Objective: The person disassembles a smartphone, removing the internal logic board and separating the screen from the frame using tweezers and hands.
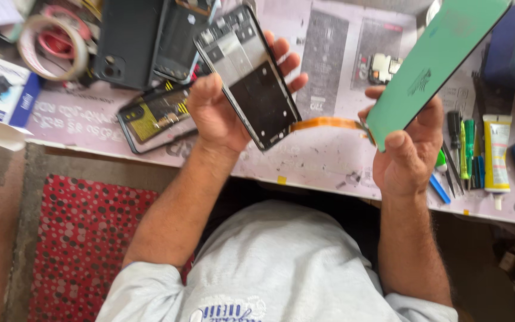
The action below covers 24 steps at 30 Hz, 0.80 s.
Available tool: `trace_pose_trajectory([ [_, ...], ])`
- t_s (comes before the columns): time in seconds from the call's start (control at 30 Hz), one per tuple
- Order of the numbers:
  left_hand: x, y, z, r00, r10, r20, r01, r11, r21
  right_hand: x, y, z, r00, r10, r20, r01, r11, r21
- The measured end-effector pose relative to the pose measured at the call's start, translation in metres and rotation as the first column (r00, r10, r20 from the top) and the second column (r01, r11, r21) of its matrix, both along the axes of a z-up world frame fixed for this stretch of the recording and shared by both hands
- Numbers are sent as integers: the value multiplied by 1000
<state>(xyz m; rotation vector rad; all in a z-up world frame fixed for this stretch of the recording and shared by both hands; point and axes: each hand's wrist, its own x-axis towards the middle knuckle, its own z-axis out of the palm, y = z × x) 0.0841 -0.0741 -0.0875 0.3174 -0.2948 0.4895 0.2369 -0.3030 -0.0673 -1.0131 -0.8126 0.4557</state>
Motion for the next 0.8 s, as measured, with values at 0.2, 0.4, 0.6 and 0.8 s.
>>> trace_pose_trajectory([
  [0.2, 0, -3, 12, 1000, 1, -20, -2, 999, -34, -1, 2, -2, 1000, 5, -23, -5, 1000, 4],
  [0.4, 0, -4, 19, 999, 13, -45, -16, 998, -61, -2, 7, 2, 999, 24, -25, -23, 999, 25],
  [0.6, -1, -4, 17, 997, 37, -69, -41, 998, -56, 1, 3, 3, 997, 64, -43, -62, 997, 39],
  [0.8, 3, -2, 7, 996, -17, -91, 14, 999, -32, 4, 2, 7, 976, 190, -108, -174, 974, 145],
])
